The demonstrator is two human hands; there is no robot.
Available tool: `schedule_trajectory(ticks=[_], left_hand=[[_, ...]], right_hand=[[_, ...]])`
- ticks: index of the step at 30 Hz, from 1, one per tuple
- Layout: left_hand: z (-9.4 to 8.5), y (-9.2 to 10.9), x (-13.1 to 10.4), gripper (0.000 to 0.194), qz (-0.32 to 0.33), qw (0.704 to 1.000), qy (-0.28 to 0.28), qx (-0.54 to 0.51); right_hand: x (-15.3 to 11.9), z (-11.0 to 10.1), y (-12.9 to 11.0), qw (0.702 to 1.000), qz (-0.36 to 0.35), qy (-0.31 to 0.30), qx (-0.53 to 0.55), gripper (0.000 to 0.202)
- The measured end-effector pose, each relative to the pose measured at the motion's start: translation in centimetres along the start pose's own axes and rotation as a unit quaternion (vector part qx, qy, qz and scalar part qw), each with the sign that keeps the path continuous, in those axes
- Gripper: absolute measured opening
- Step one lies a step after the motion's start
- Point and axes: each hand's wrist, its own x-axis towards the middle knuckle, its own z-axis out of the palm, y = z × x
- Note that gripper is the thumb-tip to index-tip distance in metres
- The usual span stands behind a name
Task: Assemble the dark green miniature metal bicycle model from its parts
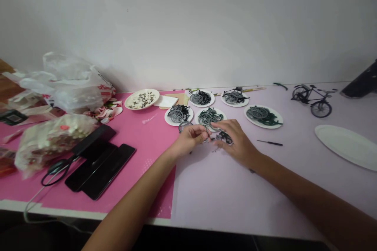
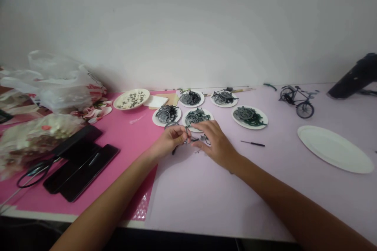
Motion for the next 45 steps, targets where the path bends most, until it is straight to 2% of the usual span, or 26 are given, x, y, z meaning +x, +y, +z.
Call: schedule_trajectory(ticks=[4,6,12,22,27,35,39,41,45], left_hand=[[-1.0,0.1,0.1,0.052,0.018,0.999,0.047,0.013],[-1.3,0.1,0.2,0.053,0.017,0.997,0.07,0.019],[-1.8,-0.3,0.5,0.059,0.032,0.995,0.088,0.021],[-2.4,-1.2,0.9,0.055,0.044,0.993,0.11,0.008],[-2.5,-1.5,1.0,0.054,0.053,0.993,0.109,-0.003],[-2.3,-1.0,0.8,0.053,0.062,0.995,0.076,0.003],[-1.8,-0.8,0.8,0.053,0.06,0.995,0.074,-0.009],[-1.5,-0.9,0.7,0.053,0.062,0.994,0.086,-0.007],[-1.0,-1.0,0.8,0.055,0.068,0.991,0.111,-0.004]], right_hand=[[0.3,-0.5,0.6,1.0,0.019,0.011,-0.003,0.021],[0.4,-0.7,0.9,1.0,0.01,-0.005,0.001,0.013],[0.3,-1.0,1.5,0.993,0.011,-0.116,0.024,0.017],[0.3,-1.5,1.7,0.976,0.035,-0.211,0.037,0.024],[0.4,-1.6,1.0,0.976,0.046,-0.21,0.038,0.022],[0.2,-0.8,0.9,0.987,0.023,-0.159,0.022,0.018],[0.2,-1.1,1.2,0.991,0.031,-0.132,0.019,0.017],[0.2,-1.6,1.2,0.987,0.062,-0.144,0.027,0.017],[0.3,-2.3,0.6,0.969,0.109,-0.221,0.027,0.017]])
